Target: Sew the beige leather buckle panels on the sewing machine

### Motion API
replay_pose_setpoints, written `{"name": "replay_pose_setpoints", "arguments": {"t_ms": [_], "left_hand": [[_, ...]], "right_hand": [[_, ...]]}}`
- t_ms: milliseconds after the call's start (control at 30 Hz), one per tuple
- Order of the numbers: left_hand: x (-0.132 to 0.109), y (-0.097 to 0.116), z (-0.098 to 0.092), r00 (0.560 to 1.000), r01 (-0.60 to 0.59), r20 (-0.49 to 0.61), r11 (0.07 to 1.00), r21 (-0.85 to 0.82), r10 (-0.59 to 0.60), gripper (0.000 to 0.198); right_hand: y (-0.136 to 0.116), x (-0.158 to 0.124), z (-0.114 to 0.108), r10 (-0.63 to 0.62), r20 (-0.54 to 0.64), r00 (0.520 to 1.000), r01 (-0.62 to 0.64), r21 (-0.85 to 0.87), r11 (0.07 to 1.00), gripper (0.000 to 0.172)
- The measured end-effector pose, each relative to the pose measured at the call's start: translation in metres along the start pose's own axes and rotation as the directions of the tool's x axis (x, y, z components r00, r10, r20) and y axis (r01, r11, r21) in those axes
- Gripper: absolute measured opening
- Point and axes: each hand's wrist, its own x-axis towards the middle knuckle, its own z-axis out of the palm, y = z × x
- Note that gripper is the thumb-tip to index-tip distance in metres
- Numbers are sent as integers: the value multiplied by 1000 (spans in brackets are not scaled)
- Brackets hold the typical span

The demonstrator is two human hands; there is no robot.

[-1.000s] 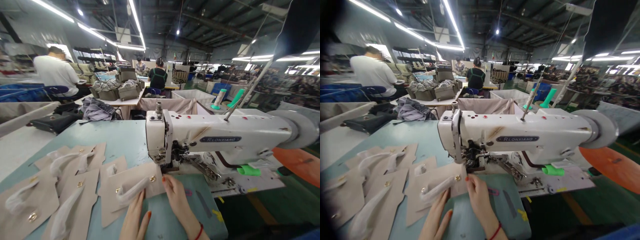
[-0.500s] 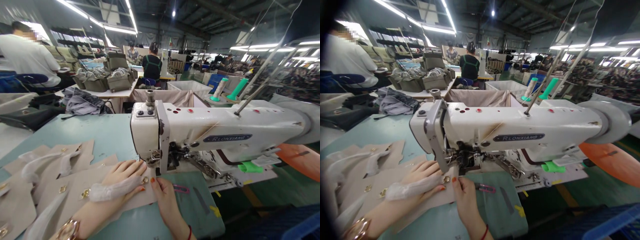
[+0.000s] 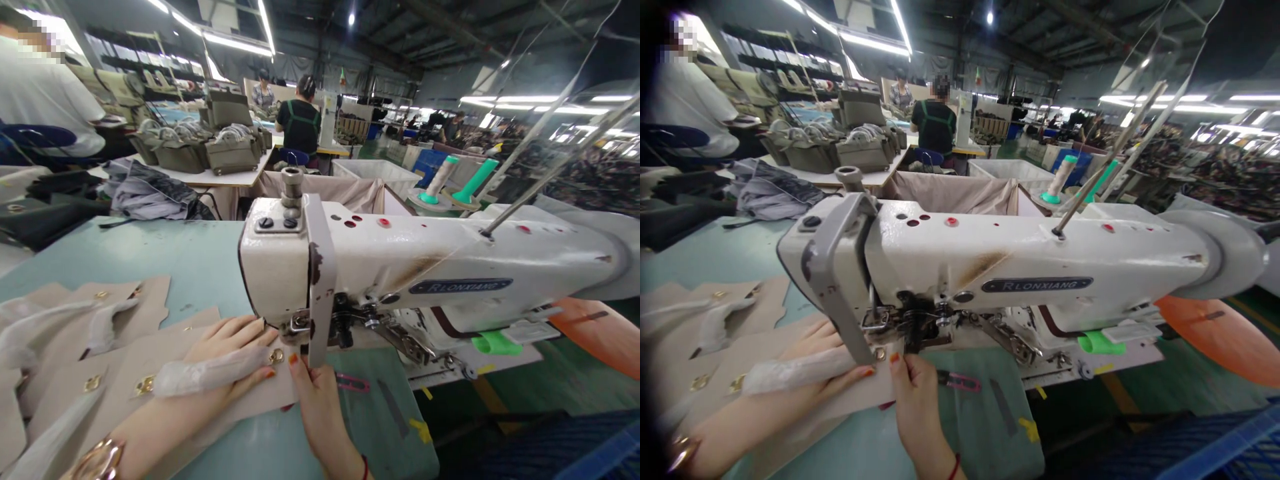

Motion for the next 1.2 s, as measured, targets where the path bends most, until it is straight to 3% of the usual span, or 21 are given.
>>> {"name": "replay_pose_setpoints", "arguments": {"t_ms": [200,367,600,867,1200], "left_hand": [[8,0,-12,1000,18,14,992,-124,-16,30],[4,0,-3,996,27,-76,983,-182,-41,33],[3,-6,4,993,63,-81,961,-268,-88,32],[-4,-15,13,987,114,-77,957,-268,-139,38],[-2,-14,5,989,116,-59,968,-222,-132,36]], "right_hand": [[-8,3,4,17,8,1000,-17,80,997,60],[-4,-3,-2,-22,118,993,12,80,997,59],[4,-16,-15,-66,158,985,63,26,998,56],[-8,-16,-18,-39,192,981,29,56,998,56],[-3,-16,-15,-30,175,984,13,100,995,55]]}}
